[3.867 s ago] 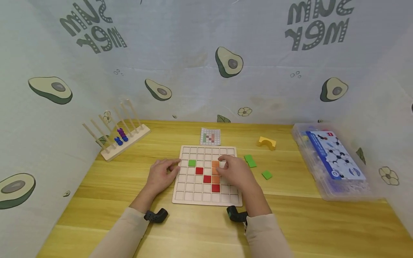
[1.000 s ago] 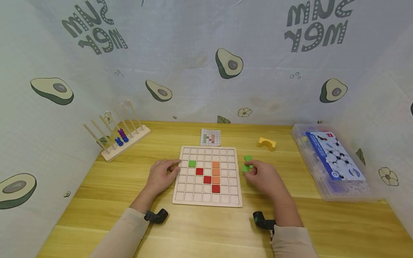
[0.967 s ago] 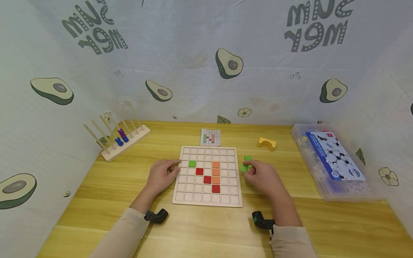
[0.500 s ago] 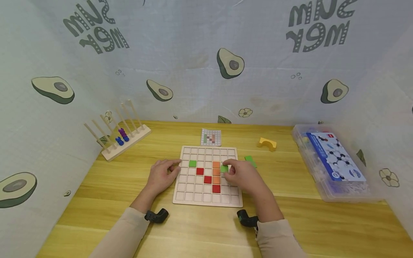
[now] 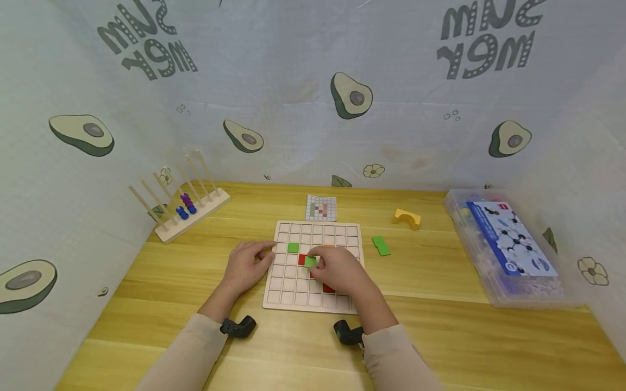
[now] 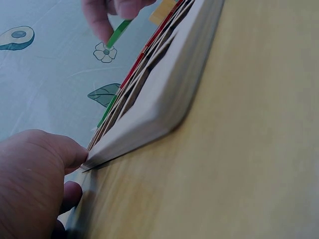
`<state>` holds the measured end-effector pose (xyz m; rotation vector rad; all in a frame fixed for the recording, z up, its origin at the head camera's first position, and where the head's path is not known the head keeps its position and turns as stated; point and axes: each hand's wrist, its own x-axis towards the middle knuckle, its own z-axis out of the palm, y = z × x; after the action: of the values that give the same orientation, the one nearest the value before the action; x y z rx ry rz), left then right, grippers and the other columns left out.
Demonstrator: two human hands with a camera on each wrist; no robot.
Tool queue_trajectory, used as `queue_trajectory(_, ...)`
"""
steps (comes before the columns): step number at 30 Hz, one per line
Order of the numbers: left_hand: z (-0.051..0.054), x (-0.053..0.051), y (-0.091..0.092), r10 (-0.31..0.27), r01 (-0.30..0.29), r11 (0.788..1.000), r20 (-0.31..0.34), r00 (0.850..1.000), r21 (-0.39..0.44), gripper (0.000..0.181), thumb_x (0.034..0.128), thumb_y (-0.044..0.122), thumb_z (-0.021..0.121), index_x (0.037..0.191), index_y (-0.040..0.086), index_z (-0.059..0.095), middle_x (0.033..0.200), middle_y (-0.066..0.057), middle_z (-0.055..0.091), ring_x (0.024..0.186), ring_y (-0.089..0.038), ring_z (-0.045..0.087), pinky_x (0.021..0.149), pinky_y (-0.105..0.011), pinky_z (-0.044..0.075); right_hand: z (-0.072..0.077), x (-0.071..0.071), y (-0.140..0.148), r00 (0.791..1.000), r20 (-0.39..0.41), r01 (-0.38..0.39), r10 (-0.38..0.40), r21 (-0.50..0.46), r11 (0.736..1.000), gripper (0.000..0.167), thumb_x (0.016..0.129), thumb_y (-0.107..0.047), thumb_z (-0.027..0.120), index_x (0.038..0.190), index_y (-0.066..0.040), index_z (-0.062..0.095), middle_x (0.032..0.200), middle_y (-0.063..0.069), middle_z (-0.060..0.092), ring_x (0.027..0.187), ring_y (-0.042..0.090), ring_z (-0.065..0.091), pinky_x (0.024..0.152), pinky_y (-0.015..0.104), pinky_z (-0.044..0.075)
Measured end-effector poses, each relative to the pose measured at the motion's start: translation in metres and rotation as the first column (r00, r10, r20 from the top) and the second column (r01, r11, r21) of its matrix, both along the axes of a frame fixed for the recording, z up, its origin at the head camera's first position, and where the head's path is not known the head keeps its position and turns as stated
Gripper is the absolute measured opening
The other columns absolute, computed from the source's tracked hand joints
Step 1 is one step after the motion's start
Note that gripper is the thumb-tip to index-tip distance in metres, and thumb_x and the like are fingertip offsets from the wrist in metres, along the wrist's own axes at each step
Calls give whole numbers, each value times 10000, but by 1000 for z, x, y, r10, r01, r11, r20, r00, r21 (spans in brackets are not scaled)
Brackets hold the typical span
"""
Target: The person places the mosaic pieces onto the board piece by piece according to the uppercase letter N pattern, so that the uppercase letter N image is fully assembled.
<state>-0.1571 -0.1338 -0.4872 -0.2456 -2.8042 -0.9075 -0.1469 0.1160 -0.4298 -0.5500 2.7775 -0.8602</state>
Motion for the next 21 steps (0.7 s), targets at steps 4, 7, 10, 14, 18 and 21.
queue_trajectory(4, 0, 0, 0, -3, 3, 1000, -8, 1000, -4, 292, 954, 301, 685, 1230, 236, 756, 796, 74, 632, 807, -144, 498, 754, -326, 335, 1, -3, -17, 1000, 1, -10, 10, -7, 1000, 280, 895, -169, 718, 1172, -138, 733, 655, -58, 511, 571, 86, 451, 574, 246, 358)
queue_trajectory(7, 0, 0, -1, -3, 3, 1000, -1, 1000, -4, 292, 956, 308, 684, 1233, 246, 753, 797, 79, 628, 804, -143, 494, 757, -321, 334, -1, -6, -28, 1000, -8, -15, 14, -4, 1000, 276, 893, -177, 726, 1166, -137, 740, 656, -60, 510, 584, 78, 450, 578, 237, 354)
queue_trajectory(10, 0, 0, -1, -4, 4, 1000, 10, 1000, -2, 296, 957, 310, 682, 1240, 251, 750, 797, 81, 626, 805, -143, 493, 757, -317, 330, -5, -9, -37, 1000, -22, -13, 13, 7, 1000, 267, 893, -180, 726, 1156, -145, 746, 648, -63, 512, 585, 73, 441, 575, 231, 348)
queue_trajectory(14, 2, 1, 0, -8, 8, 1000, 11, 1000, -3, 295, 959, 302, 680, 1240, 245, 750, 797, 76, 633, 798, -141, 493, 740, -313, 325, -7, -11, -43, 999, -41, -11, 12, 30, 999, 270, 894, -167, 709, 1161, -151, 746, 633, -62, 508, 568, 74, 422, 568, 233, 340)
queue_trajectory(18, 2, 1, 0, -8, 8, 1000, 10, 1000, -4, 292, 959, 301, 681, 1238, 247, 752, 798, 79, 635, 783, -134, 481, 735, -308, 323, -7, -13, -45, 999, -36, -5, 6, 37, 999, 272, 897, -158, 705, 1166, -142, 740, 633, -60, 511, 557, 79, 419, 561, 239, 344)
queue_trajectory(21, 2, 1, -1, -6, 6, 1000, 12, 1000, -1, 294, 958, 302, 684, 1239, 251, 751, 797, 81, 633, 775, -129, 472, 737, -306, 322, -8, -15, -47, 1000, -19, 3, -2, 38, 999, 266, 900, -160, 708, 1164, -141, 737, 639, -59, 525, 557, 83, 434, 559, 245, 358)
